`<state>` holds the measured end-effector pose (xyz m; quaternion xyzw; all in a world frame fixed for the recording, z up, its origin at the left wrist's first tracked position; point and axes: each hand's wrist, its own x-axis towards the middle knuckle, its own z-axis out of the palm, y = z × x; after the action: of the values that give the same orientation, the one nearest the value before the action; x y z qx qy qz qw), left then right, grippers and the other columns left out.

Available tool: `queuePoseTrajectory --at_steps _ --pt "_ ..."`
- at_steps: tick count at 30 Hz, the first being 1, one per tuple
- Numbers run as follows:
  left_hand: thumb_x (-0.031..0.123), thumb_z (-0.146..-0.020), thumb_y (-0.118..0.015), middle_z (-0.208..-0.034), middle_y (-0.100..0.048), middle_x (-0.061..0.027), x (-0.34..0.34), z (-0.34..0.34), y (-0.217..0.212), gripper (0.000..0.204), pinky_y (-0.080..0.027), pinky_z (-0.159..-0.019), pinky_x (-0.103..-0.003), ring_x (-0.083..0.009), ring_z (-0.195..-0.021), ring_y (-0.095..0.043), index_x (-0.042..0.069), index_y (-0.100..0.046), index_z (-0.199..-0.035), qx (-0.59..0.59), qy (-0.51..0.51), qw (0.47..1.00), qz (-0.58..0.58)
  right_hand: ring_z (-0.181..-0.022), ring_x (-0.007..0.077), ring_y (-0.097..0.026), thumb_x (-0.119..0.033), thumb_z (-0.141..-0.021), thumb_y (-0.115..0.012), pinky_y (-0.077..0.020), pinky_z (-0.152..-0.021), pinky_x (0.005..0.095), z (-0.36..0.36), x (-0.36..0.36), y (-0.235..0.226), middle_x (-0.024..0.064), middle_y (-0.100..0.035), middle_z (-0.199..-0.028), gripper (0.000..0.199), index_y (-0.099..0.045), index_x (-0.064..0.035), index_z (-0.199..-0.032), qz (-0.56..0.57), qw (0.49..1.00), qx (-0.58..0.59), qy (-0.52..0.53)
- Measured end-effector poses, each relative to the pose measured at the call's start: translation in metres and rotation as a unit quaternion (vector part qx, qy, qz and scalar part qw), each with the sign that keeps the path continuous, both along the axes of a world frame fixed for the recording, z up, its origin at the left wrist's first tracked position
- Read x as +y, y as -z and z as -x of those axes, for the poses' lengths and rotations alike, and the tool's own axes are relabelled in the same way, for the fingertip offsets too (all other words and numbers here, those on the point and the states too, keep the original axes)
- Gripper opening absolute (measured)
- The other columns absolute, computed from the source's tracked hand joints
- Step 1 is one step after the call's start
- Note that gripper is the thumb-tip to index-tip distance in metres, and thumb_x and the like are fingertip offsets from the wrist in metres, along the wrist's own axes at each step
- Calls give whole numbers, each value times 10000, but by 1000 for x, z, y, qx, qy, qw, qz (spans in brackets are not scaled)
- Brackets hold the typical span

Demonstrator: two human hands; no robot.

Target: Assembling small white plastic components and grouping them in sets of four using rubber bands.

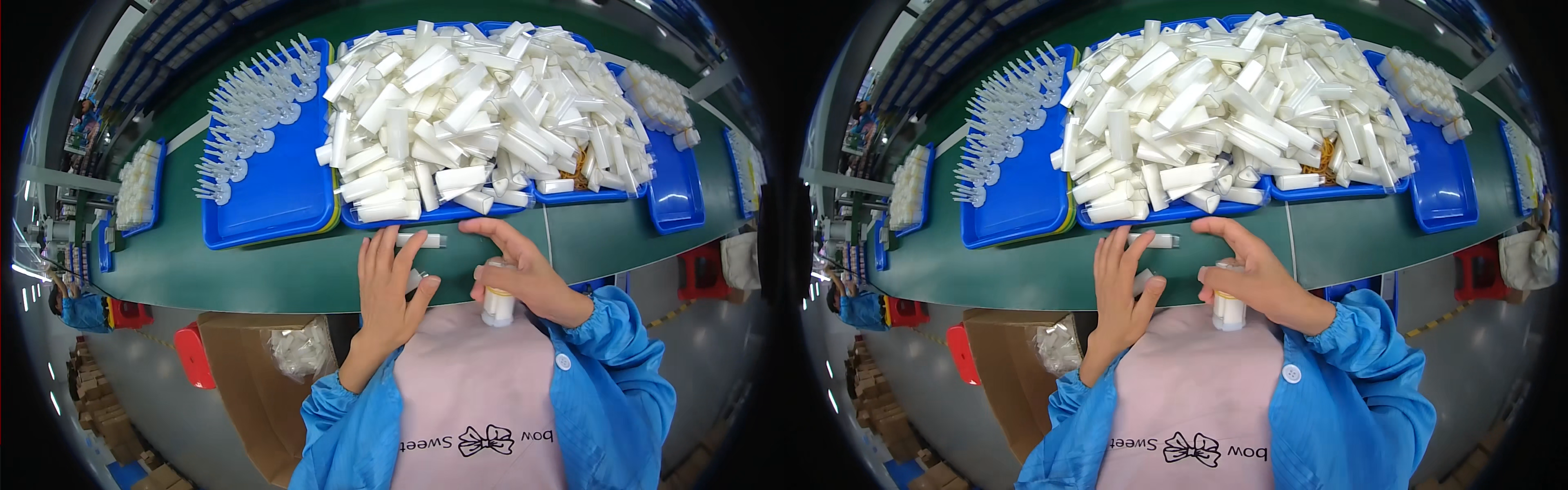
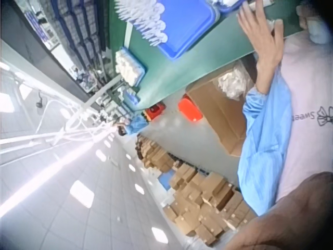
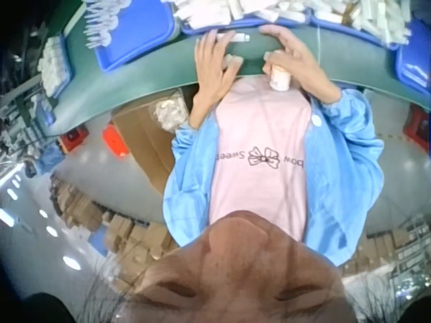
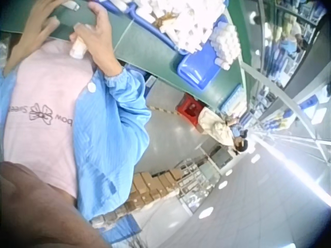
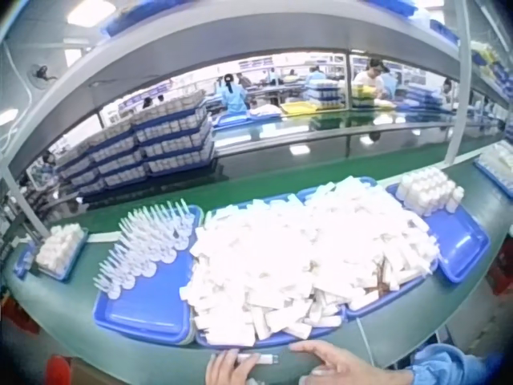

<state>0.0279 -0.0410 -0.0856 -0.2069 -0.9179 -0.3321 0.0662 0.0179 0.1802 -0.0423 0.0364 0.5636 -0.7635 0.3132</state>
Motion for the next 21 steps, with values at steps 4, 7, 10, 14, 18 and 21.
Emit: queuePoseTrajectory --at_steps 4,7,10,14,18,21 --pt "351 -893 -531 -1366 -371 -246 8 3 -4 518 -193 -1081 -524 -410 -1257 -354 55 -464 -1313 -18 21 1000 -5 -777 125 -604 -44 -832 -578 -485 -704 267 -4 -5 -1 56 -584 -816 561 -353 -64 -1346 -9 999 19 26" --pt "330 -852 -593 -1364 -359 -241 16 2 -3 551 -271 -1040 -503 -412 -1227 -376 54 -462 -1311 -36 33 998 -41 -773 133 -603 -24 -823 -572 -490 -705 274 -10 4 4 123 -535 -1131 523 -389 -52 -1312 -5 999 20 47" --pt "273 -758 -712 -1339 -351 -232 30 1 -5 642 -375 -951 -456 -401 -1171 -409 61 -459 -1309 -71 62 991 -92 -762 140 -604 9 -810 -564 -502 -703 279 -21 16 3 128 -201 -1503 484 -433 -34 -1274 9 995 38 90" --pt "226 -715 -763 -1280 -384 -212 52 4 -1 646 -383 -935 -457 -399 -1142 -422 102 -490 -1288 -40 81 996 -26 -744 124 -604 34 -803 -580 -502 -684 263 -37 35 2 122 -289 -1453 475 -446 -14 -1256 -15 985 57 159" --pt "227 -707 -765 -1219 -445 -171 62 9 -2 547 -384 -897 -447 -370 -1084 -456 129 -572 -1209 61 93 993 32 -732 130 -600 67 -793 -561 -489 -682 259 -43 65 3 138 -456 -1311 402 -494 -7 -1182 -65 913 191 354" --pt "230 -699 -760 -1144 -508 -107 66 12 -5 412 -369 -829 -405 -303 -996 -481 172 -656 -1093 150 95 982 72 -719 127 -592 84 -776 -571 -481 -678 263 -33 91 10 145 -500 -1226 382 -525 -10 -1143 -300 787 363 398"
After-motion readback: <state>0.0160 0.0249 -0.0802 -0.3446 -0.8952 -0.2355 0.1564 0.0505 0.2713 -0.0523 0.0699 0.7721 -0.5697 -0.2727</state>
